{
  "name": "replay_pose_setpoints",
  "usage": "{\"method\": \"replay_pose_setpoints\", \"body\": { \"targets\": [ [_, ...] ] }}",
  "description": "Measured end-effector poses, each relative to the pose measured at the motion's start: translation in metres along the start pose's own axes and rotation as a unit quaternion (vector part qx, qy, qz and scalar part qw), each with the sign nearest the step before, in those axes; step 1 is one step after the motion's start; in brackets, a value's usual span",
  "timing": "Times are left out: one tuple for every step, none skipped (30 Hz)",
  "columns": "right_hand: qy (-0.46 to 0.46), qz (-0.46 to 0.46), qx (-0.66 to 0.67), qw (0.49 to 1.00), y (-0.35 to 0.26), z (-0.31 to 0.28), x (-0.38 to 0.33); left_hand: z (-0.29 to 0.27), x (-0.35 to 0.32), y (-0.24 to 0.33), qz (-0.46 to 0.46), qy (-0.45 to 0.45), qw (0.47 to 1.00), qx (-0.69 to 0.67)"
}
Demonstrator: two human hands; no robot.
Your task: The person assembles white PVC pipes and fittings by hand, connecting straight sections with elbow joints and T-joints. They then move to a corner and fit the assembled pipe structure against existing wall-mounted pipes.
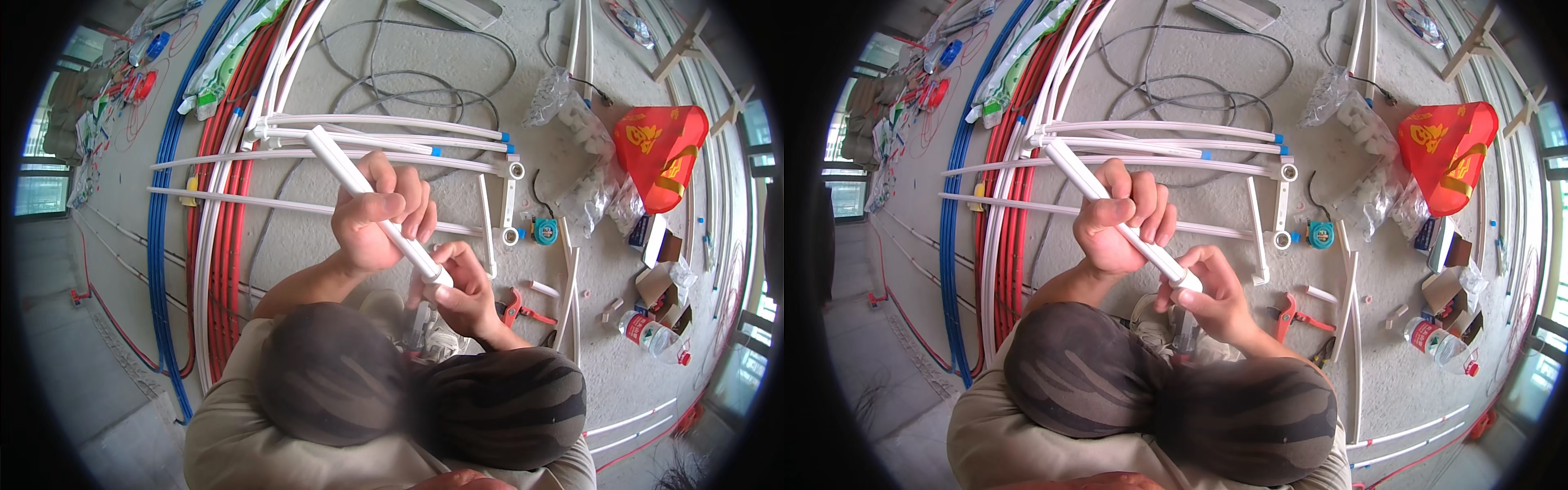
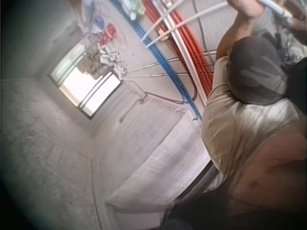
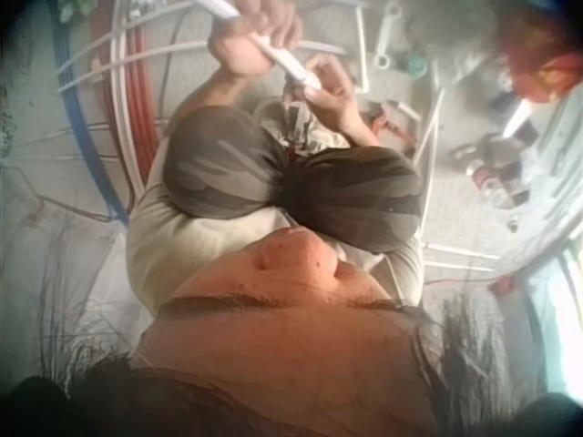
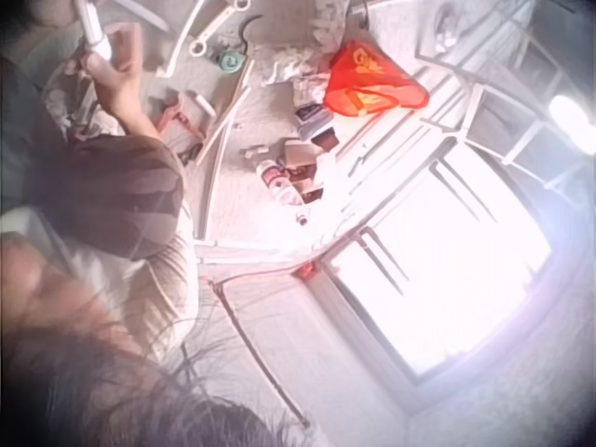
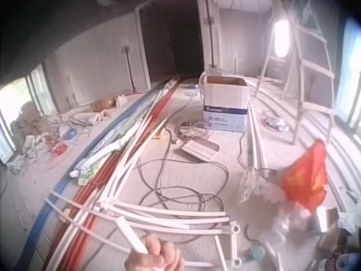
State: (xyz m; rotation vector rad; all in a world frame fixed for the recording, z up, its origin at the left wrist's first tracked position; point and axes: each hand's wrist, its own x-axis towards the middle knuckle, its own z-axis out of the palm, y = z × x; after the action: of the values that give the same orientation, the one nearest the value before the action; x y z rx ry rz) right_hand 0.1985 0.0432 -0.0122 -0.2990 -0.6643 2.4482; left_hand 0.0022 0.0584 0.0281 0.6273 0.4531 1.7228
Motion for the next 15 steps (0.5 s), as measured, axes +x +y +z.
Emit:
{"method": "replay_pose_setpoints", "body": {
  "targets": [
    [-0.023,0.03,0.041,0.998,-0.006,0.001,0.001,0.003,0.001,0.001,0.003,-0.002,1.0,-0.001],
    [-0.046,0.059,0.082,0.994,-0.01,0.001,0.001,0.004,0.002,0.002,0.006,-0.003,1.0,-0.005],
    [-0.045,0.082,0.08,0.992,-0.01,0.001,0.0,0.005,0.002,0.003,0.005,-0.004,1.0,-0.004],
    [-0.048,0.104,0.082,0.99,-0.009,0.0,-0.001,0.006,0.002,0.005,0.004,-0.004,1.0,0.001],
    [-0.051,0.126,0.083,0.987,-0.008,-0.001,-0.002,0.007,0.002,0.007,0.002,-0.005,1.0,0.006],
    [-0.037,0.122,0.054,0.99,-0.006,-0.002,-0.004,0.01,0.001,0.008,0.011,-0.012,1.0,0.006],
    [-0.031,0.106,0.036,0.993,-0.003,-0.005,-0.006,0.012,-0.001,0.008,0.017,-0.023,0.999,0.019],
    [-0.024,0.09,0.018,0.995,0.002,-0.007,-0.007,0.013,-0.003,0.008,0.022,-0.034,0.999,0.031],
    [-0.017,0.074,0.0,0.997,0.004,-0.008,-0.009,0.015,-0.005,0.009,0.027,-0.045,0.998,0.044],
    [-0.006,0.068,-0.02,0.997,0.005,-0.005,-0.011,0.017,-0.007,0.011,0.019,-0.062,0.997,0.04],
    [0.004,0.062,-0.039,0.997,0.004,0.0,-0.012,0.02,-0.01,0.01,0.02,-0.065,0.996,0.064],
    [0.015,0.056,-0.058,0.997,0.004,0.003,-0.015,0.023,-0.012,0.01,0.02,-0.068,0.994,0.089],
    [0.014,0.061,-0.069,0.996,0.004,0.001,-0.017,0.025,-0.015,0.009,0.023,-0.072,0.991,0.112],
    [0.013,0.065,-0.081,0.995,0.003,0.0,-0.019,0.026,-0.018,0.01,0.017,-0.083,0.99,0.108],
    [0.013,0.07,-0.092,0.993,0.002,-0.002,-0.022,0.027,-0.019,0.009,0.016,-0.085,0.99,0.11]
  ]
}}
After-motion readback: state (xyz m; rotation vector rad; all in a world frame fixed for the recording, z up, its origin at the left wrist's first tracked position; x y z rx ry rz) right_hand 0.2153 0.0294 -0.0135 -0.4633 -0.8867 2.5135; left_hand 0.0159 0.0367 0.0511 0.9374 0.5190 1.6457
